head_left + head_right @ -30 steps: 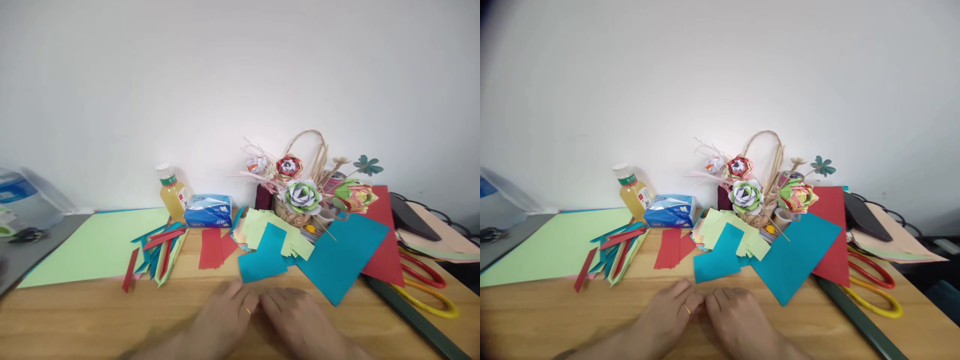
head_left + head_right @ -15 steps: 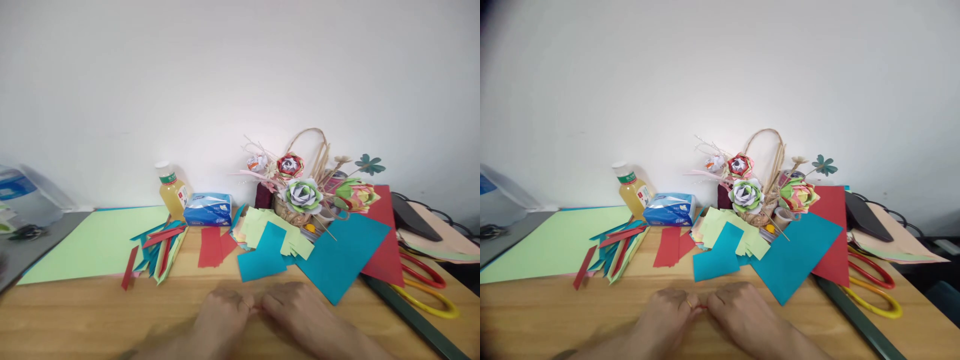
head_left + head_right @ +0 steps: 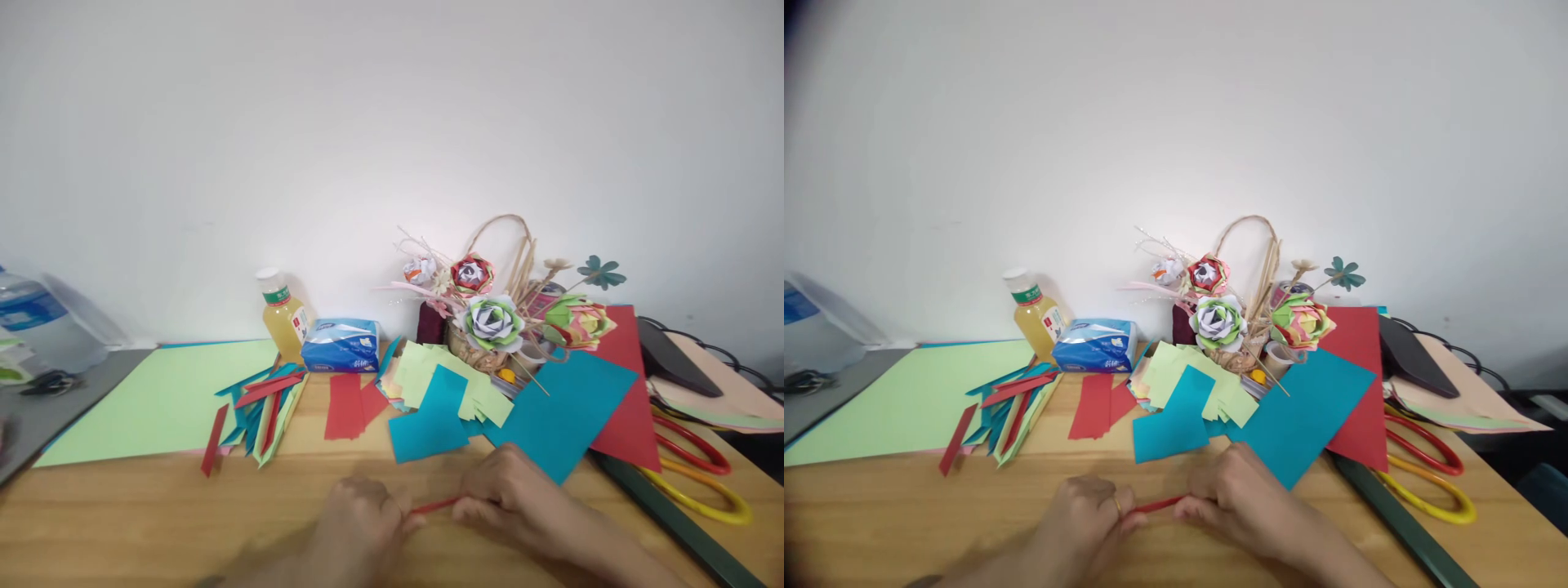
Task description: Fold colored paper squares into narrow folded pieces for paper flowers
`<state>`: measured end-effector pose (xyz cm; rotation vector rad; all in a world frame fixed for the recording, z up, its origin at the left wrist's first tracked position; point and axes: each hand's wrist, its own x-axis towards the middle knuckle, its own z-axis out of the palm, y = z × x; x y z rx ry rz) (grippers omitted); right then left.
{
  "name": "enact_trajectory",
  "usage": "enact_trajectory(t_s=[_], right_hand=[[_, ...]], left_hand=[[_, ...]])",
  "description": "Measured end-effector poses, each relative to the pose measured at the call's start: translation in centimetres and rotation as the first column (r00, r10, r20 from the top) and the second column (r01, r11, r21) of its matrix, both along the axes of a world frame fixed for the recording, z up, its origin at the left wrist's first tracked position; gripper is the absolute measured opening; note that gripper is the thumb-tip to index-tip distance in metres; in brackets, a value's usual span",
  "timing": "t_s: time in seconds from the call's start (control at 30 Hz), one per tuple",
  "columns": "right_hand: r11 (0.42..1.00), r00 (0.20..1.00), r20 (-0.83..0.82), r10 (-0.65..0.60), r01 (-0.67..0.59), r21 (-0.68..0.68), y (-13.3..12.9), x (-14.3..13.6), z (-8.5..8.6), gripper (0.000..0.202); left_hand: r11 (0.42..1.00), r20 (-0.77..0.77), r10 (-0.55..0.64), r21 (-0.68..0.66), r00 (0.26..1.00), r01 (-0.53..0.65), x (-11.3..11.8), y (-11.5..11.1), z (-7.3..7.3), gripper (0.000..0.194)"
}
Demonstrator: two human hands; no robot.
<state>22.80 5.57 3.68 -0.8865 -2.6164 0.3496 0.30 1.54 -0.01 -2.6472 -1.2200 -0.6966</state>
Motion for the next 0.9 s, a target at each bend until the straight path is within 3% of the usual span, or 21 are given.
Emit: enact_trajectory(t_s=[0.13, 0.23, 0.27, 0.33, 0.4, 0.47, 0.63, 0.7, 0.83, 0.9], right_hand=[[0.966, 0.990, -0.137, 0.023, -0.057, -0.251, 0.3, -0.3, 0.3, 0.057], [0.893, 0.977, -0.214, 0.014, -0.109, -0.437, 0.5, -0.1, 0.7, 0.058], [0.858, 0.972, -0.236, -0.001, -0.121, -0.499, 0.5, 0.0, 0.8, 0.058], [0.786, 0.957, -0.280, -0.071, -0.119, -0.606, 0.8, 0.1, 0.7, 0.055], [0.732, 0.924, -0.331, -0.193, -0.089, -0.676, 1.2, 0.0, 0.3, 0.053], [0.693, 0.871, -0.385, -0.306, -0.073, -0.717, 1.5, -0.4, -0.2, 0.053], [0.578, 0.824, -0.440, -0.356, -0.175, -0.797, 0.7, -2.7, -1.0, 0.061], [0.539, 0.816, -0.441, -0.374, -0.196, -0.820, 0.0, -3.6, -1.1, 0.056], [0.480, 0.790, -0.442, -0.425, -0.218, -0.850, -0.9, -4.7, -1.5, 0.051], [0.460, 0.773, -0.443, -0.453, -0.223, -0.859, -1.0, -4.8, -1.7, 0.050]], left_hand=[[0.965, 0.089, 0.057, -0.260, 0.994, -0.032, 0.1, -0.3, 0.8, 0.041], [0.896, 0.253, 0.069, -0.441, 0.965, 0.052, 0.2, -0.2, 1.5, 0.053], [0.846, 0.320, 0.073, -0.522, 0.945, 0.111, 0.2, -0.1, 1.7, 0.055], [0.691, 0.448, 0.126, -0.680, 0.885, 0.246, 0.2, 0.2, 2.1, 0.057], [0.531, 0.547, 0.258, -0.769, 0.796, 0.357, 0.1, 0.4, 2.2, 0.057], [0.461, 0.592, 0.385, -0.788, 0.708, 0.409, 0.1, 0.7, 1.9, 0.057], [0.460, 0.602, 0.493, -0.793, 0.628, 0.399, 0.5, 0.9, 0.9, 0.054], [0.410, 0.592, 0.497, -0.805, 0.634, 0.430, 0.9, 0.9, 0.8, 0.053], [0.234, 0.559, 0.454, -0.826, 0.694, 0.513, 1.5, 0.7, 1.1, 0.056], [0.190, 0.542, 0.443, -0.835, 0.714, 0.516, 1.6, 0.5, 1.1, 0.059]])
